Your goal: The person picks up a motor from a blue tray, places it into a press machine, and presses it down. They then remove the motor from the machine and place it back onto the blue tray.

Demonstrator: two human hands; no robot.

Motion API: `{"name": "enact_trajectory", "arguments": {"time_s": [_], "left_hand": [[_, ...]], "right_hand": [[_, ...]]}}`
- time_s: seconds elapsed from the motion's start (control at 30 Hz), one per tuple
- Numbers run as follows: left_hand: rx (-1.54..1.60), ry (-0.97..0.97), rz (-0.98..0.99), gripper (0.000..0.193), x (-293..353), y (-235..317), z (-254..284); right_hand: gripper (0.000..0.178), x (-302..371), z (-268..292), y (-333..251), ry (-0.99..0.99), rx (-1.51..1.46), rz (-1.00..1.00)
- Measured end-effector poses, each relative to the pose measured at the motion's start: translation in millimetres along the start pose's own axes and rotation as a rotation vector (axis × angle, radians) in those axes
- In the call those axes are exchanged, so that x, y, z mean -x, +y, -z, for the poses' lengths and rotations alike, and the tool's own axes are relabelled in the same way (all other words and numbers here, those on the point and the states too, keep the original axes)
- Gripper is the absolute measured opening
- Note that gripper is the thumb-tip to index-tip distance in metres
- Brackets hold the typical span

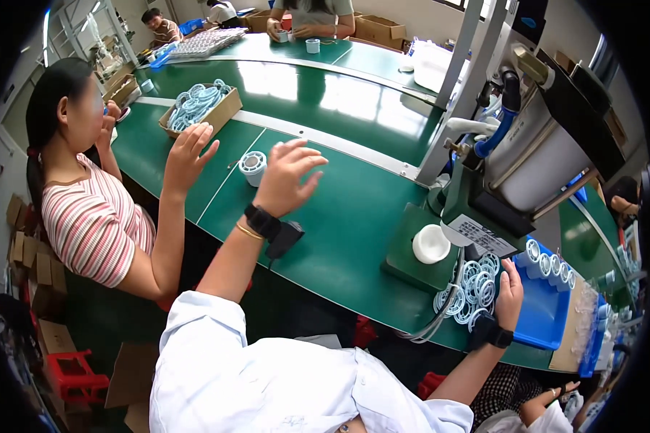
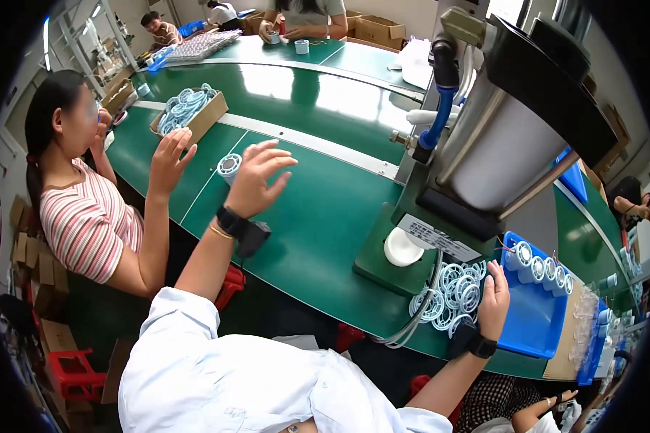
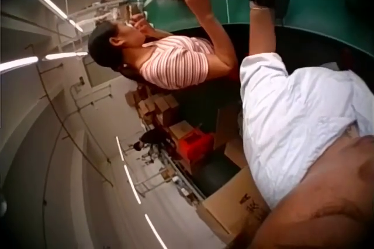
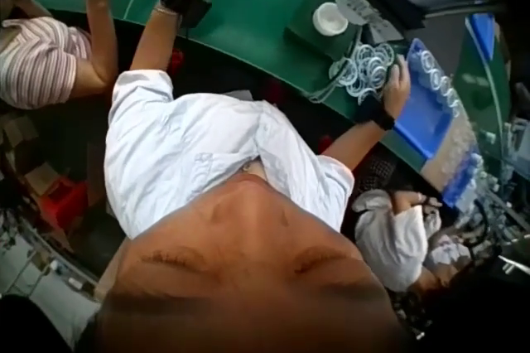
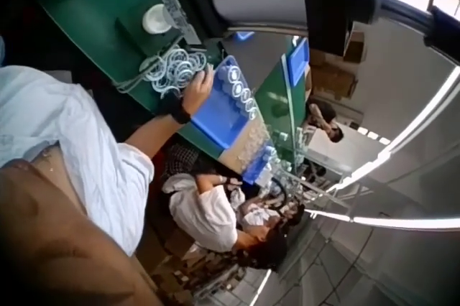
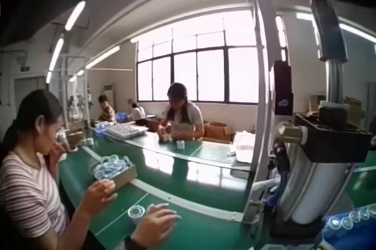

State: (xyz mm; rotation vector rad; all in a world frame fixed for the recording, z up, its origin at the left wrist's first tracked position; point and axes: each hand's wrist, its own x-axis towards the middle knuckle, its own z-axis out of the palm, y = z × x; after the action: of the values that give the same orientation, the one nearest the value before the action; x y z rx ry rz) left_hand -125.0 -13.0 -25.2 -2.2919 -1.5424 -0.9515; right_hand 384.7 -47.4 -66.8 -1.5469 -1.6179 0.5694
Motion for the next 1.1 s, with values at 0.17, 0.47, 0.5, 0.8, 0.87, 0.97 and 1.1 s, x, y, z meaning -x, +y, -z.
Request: {"name": "enact_trajectory", "arguments": {"time_s": [0.17, 0.47, 0.5, 0.8, 0.87, 0.97, 1.1], "left_hand": [[-0.044, -0.199, 0.374, 0.056, 51.5, -99.5, 47.7], [0.195, -0.287, 0.512, 0.063, 47.5, -43.5, 22.8], [0.198, -0.285, 0.491, 0.061, 41.4, -33.6, 18.1], [1.025, -0.251, 0.237, 0.051, -41.7, 142.9, -29.9], [0.92, -0.289, 0.077, 0.05, -43.6, 151.5, -51.0], [0.795, -0.331, 0.082, 0.051, -45.5, 162.1, -54.5], [0.834, -0.346, 0.096, 0.053, -43.7, 161.6, -61.8]], "right_hand": [[0.016, -0.7, -1.5, -5.6, -0.052, -0.151, -0.051], [0.014, -1.3, -1.8, -16.1, -0.023, -0.04, 0.081], [0.014, -0.6, -4.0, -17.6, -0.002, -0.028, 0.063], [0.014, 7.6, -5.1, -11.3, -0.013, -0.135, -0.031], [0.014, 6.2, -6.3, -14.0, -0.011, -0.143, -0.023], [0.014, 8.6, -5.4, -17.4, -0.009, -0.16, -0.02], [0.014, 5.1, -4.7, -16.1, 0.017, -0.3, -0.037]]}}
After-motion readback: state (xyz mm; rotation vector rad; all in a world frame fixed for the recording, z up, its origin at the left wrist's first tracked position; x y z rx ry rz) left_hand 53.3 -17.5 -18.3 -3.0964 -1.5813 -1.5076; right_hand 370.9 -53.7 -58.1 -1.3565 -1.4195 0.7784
